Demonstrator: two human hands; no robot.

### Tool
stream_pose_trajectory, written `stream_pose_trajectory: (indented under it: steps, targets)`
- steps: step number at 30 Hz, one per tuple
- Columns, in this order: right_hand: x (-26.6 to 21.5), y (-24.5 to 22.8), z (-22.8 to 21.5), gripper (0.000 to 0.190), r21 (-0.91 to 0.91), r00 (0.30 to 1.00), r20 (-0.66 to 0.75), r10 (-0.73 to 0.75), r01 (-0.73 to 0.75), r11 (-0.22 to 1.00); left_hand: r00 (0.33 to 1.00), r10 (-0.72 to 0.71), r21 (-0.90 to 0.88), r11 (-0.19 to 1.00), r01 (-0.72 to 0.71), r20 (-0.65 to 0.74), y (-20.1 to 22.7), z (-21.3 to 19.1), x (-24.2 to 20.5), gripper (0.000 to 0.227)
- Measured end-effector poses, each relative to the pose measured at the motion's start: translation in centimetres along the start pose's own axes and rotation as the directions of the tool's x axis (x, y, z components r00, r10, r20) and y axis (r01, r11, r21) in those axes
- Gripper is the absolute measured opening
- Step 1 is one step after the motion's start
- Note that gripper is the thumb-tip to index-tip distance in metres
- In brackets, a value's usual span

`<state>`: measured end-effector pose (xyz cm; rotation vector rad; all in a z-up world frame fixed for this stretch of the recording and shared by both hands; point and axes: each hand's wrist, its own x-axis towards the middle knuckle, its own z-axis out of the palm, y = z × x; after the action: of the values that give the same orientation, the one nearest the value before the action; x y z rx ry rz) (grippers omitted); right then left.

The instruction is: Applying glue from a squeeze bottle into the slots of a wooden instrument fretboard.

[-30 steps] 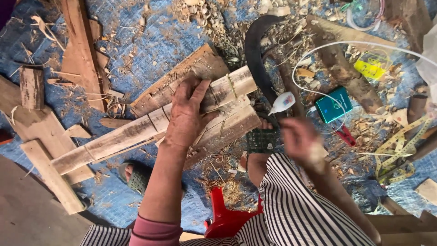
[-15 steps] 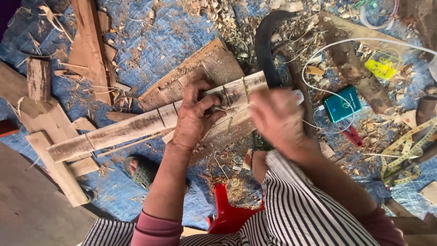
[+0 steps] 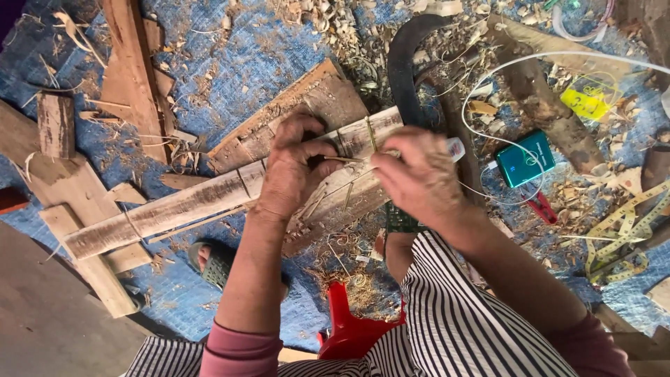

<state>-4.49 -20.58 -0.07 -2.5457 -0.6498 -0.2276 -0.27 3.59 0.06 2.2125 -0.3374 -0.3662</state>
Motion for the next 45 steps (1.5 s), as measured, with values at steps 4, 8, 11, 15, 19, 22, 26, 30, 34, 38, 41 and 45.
stream_pose_trajectory:
  steps: [4,8,11,15,19,22,26,30,34,38,41,45]
  targets:
    - [-0.3,0.1,2.6,0.009,-0.061,0.997,-0.048,-0.060,0.057,0.997,1.000,0.010,-0.066,0.998,-0.010,0.003,0.2,-0.4,0.0,0.018]
    - [0.1,-0.2,3.4,0.006,-0.094,0.992,-0.077,-0.101,0.094,0.991,1.000,-0.007,-0.158,0.988,0.004,-0.018,0.3,-0.4,0.1,0.017]
    - [1.1,-1.1,2.3,0.008,-0.112,0.992,-0.064,-0.105,0.098,0.989,1.000,-0.012,-0.157,0.988,0.009,-0.018,-0.2,-0.1,-0.1,0.017]
    - [0.9,-1.5,2.3,0.007,-0.143,0.998,0.011,-0.069,0.070,0.987,1.000,-0.012,-0.138,0.990,0.008,-0.025,-1.2,0.5,-0.4,0.016]
    - [0.5,-1.2,1.8,0.005,-0.138,0.997,0.073,-0.002,0.013,0.990,0.999,-0.041,-0.129,0.991,0.040,-0.003,0.0,0.1,-0.7,0.022]
    - [1.4,-1.7,0.0,0.009,-0.171,0.993,0.080,0.085,-0.070,0.983,0.990,-0.134,-0.057,0.989,0.136,0.042,1.7,-0.6,-1.0,0.078]
    - [0.3,-1.4,0.8,0.009,-0.167,0.995,0.053,0.088,-0.078,0.983,0.998,-0.062,0.222,0.973,0.061,-0.003,1.8,-0.6,-1.7,0.068]
    - [-0.6,-0.8,2.7,0.011,-0.174,0.992,0.016,0.125,-0.120,0.977,0.997,0.014,0.411,0.911,0.017,-0.073,0.8,0.6,-1.8,0.058]
    - [-0.7,-1.5,3.2,0.012,-0.212,0.983,0.046,0.177,-0.163,0.964,0.992,0.022,0.441,0.897,0.034,-0.122,0.4,1.7,-1.9,0.063]
    - [0.0,-2.8,2.7,0.012,-0.271,0.962,0.073,0.262,-0.233,0.934,0.985,0.026,0.477,0.877,0.060,-0.172,1.0,1.9,-1.5,0.063]
    - [0.4,-2.7,2.9,0.011,-0.287,0.950,0.070,0.303,-0.272,0.919,0.985,-0.016,0.463,0.882,0.094,-0.169,1.6,2.0,-0.9,0.057]
    - [1.5,-2.9,2.0,0.011,-0.266,0.939,0.077,0.336,-0.305,0.914,0.979,-0.032,0.469,0.874,0.126,-0.203,0.7,4.2,0.2,0.059]
